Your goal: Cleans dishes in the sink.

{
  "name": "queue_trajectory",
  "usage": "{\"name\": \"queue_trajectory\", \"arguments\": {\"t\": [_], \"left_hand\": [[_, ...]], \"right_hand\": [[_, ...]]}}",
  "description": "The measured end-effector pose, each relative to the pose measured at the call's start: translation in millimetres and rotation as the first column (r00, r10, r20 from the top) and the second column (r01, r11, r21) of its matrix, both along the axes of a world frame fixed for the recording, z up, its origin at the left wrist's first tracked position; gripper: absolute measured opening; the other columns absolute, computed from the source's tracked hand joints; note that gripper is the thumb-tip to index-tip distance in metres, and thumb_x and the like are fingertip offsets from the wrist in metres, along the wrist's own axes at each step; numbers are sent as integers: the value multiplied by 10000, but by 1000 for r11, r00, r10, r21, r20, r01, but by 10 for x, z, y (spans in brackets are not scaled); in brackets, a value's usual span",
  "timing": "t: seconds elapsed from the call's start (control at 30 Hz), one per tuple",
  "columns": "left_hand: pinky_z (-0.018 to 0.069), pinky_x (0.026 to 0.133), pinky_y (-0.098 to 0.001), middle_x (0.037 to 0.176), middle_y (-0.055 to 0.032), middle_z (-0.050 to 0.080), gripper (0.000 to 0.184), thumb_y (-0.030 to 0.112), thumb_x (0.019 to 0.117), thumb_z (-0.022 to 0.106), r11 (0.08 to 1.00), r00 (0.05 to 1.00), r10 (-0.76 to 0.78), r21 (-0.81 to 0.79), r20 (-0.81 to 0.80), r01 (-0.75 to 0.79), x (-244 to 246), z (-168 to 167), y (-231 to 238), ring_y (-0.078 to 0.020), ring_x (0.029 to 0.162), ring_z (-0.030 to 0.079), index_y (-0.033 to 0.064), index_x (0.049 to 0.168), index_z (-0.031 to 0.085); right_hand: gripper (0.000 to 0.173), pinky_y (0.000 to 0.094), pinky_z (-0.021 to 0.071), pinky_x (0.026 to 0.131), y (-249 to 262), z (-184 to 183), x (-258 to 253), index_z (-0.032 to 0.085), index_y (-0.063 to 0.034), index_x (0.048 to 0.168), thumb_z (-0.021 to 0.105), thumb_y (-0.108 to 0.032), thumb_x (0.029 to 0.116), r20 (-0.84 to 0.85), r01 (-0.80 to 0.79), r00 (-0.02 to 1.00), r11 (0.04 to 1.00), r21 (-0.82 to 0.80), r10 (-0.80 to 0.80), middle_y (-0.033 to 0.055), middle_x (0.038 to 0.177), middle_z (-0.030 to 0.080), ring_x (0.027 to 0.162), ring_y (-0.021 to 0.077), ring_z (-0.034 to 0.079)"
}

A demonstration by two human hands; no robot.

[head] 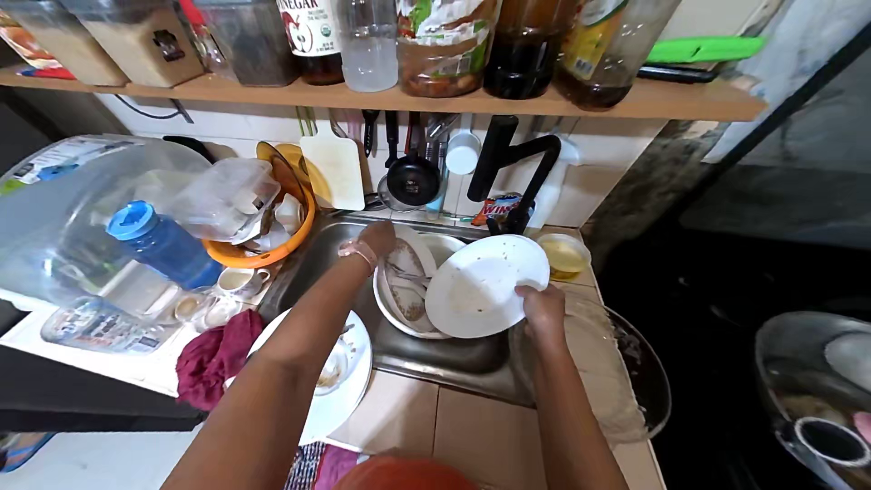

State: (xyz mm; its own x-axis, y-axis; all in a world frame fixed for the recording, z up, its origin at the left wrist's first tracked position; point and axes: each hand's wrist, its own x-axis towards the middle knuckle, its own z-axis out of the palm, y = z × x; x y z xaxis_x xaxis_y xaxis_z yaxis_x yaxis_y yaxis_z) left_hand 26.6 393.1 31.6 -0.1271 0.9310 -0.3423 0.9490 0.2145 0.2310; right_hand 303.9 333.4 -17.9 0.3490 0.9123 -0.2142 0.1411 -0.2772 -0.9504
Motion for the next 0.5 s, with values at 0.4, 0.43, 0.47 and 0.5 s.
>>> {"name": "queue_trajectory", "arguments": {"t": [0.4,0.43,0.47,0.5], "left_hand": [[525,884,-608,1153,-309,661,354,75,1105,343,948,946,-127,243,-299,204,513,435,-236,-496,1111,652,-17,1420,477],[525,876,-608,1141,-309,665,358,61,1101,345,938,937,-140,259,-319,228,497,436,-247,-497,1100,655,-27,1428,464],[528,868,-606,1135,-308,665,360,53,1099,346,930,931,-144,276,-336,243,475,431,-249,-496,1091,659,-34,1430,457],[532,858,-603,1137,-308,662,358,46,1096,350,920,927,-141,299,-348,253,448,423,-247,-495,1084,663,-41,1427,457]], "right_hand": [[382,523,507,957,8,-411,-170,580,102,1279,655,-2,919,39,5,999,996,-91,-1,284,1209,630,1111,357,635],[394,523,502,967,7,-429,-190,567,106,1291,651,-2,921,38,3,999,995,-100,1,290,1227,620,1128,362,627],[392,519,500,969,4,-440,-214,561,108,1294,645,-6,929,35,1,999,994,-113,3,292,1235,613,1132,363,621],[384,516,500,965,-2,-438,-242,561,108,1292,640,-13,936,34,-5,999,992,-124,9,292,1234,611,1124,360,621]]}}
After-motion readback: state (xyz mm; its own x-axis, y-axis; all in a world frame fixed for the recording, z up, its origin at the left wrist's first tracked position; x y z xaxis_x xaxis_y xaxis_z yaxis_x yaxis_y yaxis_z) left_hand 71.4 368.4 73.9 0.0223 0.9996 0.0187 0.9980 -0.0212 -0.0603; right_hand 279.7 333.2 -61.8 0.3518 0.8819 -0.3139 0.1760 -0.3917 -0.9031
